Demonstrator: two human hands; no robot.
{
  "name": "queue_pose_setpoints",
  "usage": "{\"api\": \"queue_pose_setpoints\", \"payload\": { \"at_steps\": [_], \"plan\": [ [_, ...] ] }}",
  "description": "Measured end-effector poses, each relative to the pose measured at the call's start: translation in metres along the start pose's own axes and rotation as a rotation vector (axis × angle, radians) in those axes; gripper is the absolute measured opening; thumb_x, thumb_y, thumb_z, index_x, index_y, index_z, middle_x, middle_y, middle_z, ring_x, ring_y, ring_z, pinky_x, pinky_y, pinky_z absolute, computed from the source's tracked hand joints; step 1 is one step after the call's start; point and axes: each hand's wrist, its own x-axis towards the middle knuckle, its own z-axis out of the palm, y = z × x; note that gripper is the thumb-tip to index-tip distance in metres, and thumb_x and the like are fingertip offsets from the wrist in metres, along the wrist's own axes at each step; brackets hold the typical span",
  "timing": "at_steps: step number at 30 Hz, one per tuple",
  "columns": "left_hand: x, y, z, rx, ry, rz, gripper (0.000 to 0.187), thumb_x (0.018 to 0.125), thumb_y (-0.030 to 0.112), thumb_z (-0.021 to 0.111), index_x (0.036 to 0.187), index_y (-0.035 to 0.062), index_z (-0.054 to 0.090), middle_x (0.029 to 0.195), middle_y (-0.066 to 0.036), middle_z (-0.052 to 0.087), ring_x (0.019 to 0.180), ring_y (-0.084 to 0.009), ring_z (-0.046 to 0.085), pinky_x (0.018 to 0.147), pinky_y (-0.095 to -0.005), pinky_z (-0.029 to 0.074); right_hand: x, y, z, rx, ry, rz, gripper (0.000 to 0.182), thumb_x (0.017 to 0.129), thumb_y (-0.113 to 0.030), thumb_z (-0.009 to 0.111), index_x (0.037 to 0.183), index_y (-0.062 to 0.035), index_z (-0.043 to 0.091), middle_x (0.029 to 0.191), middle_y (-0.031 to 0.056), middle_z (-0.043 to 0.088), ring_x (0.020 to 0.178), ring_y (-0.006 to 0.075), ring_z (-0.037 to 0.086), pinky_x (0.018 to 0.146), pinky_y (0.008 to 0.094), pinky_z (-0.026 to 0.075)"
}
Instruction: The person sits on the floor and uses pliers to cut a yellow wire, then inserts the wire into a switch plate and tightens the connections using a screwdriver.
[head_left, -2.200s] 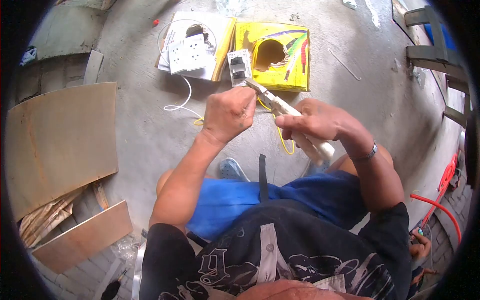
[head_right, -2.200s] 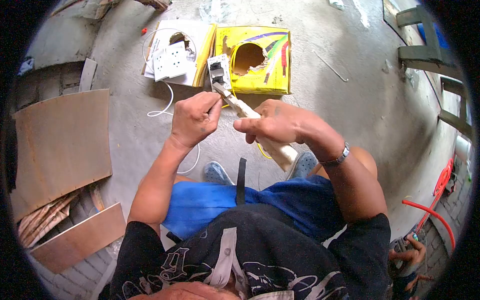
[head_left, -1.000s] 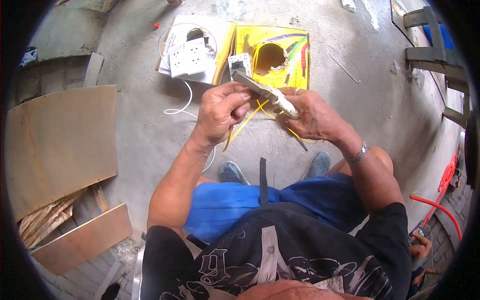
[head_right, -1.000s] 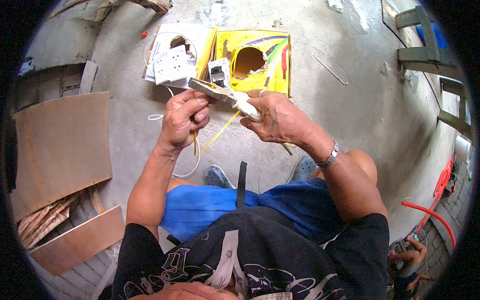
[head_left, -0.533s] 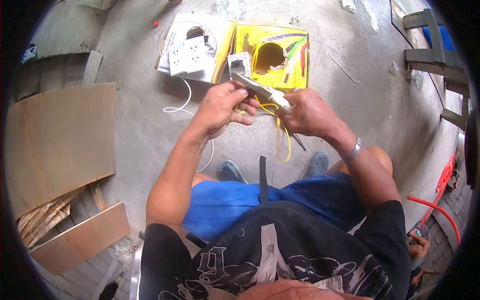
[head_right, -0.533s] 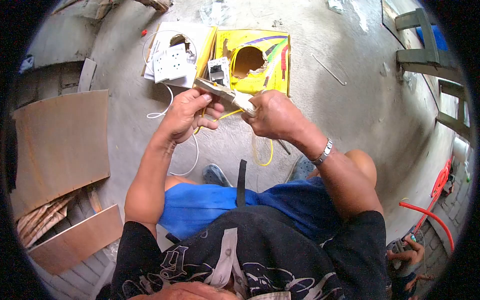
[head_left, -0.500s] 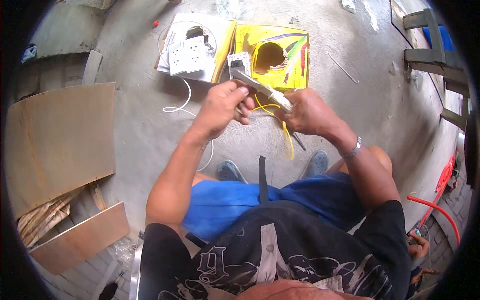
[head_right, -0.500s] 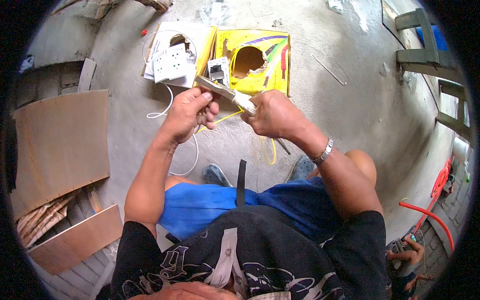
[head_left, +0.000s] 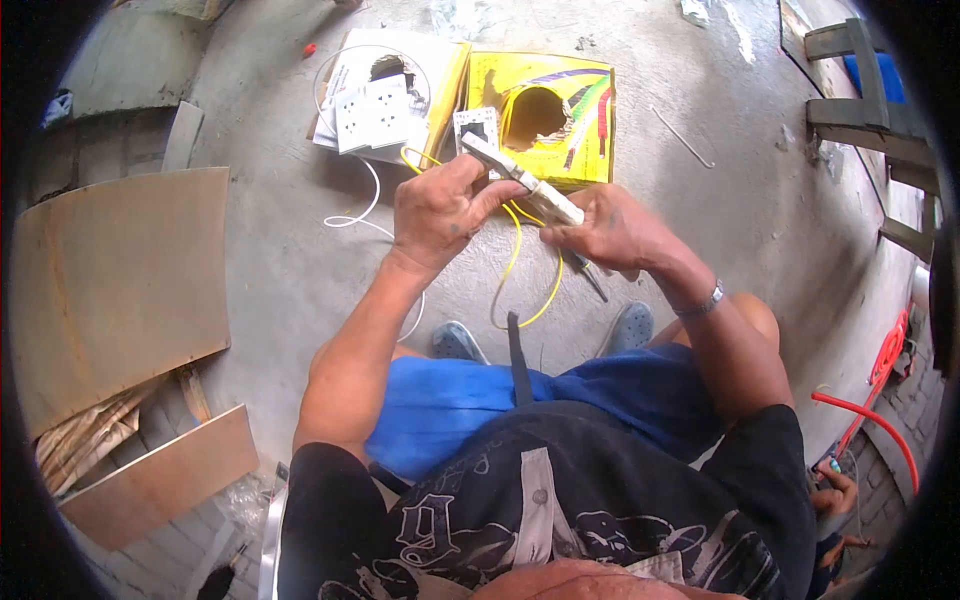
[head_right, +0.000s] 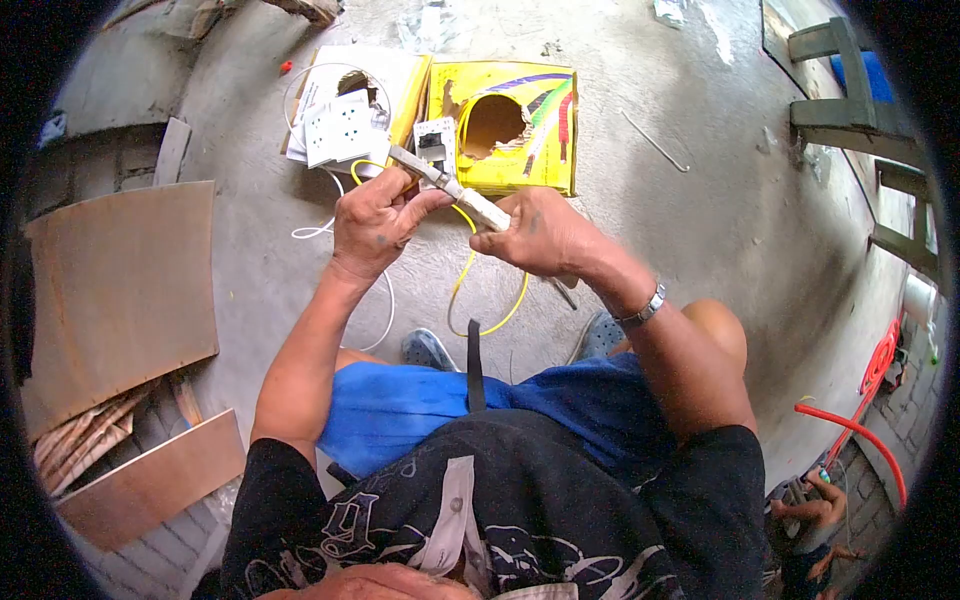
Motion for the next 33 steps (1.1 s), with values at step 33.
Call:
{"api": "queue_pose_setpoints", "payload": {
  "at_steps": [33],
  "plan": [
    [0.016, 0.028, -0.014, -1.021, -0.248, -0.7, 0.021, 0.097, 0.022, 0.049, 0.1, 0.0026, 0.057, 0.055, 0.004, 0.043, 0.042, -0.0026, 0.03, 0.037, -0.018, 0.024, 0.018, 0.035, 0.016, 0.204, 0.121, -0.317, 0.029, 0.081, -0.024, 0.068, 0.099, -0.001, 0.066, 0.091, 0.0119, 0.069, 0.085, 0.0212, 0.064, 0.079, 0.034, 0.05]
  ]
}}
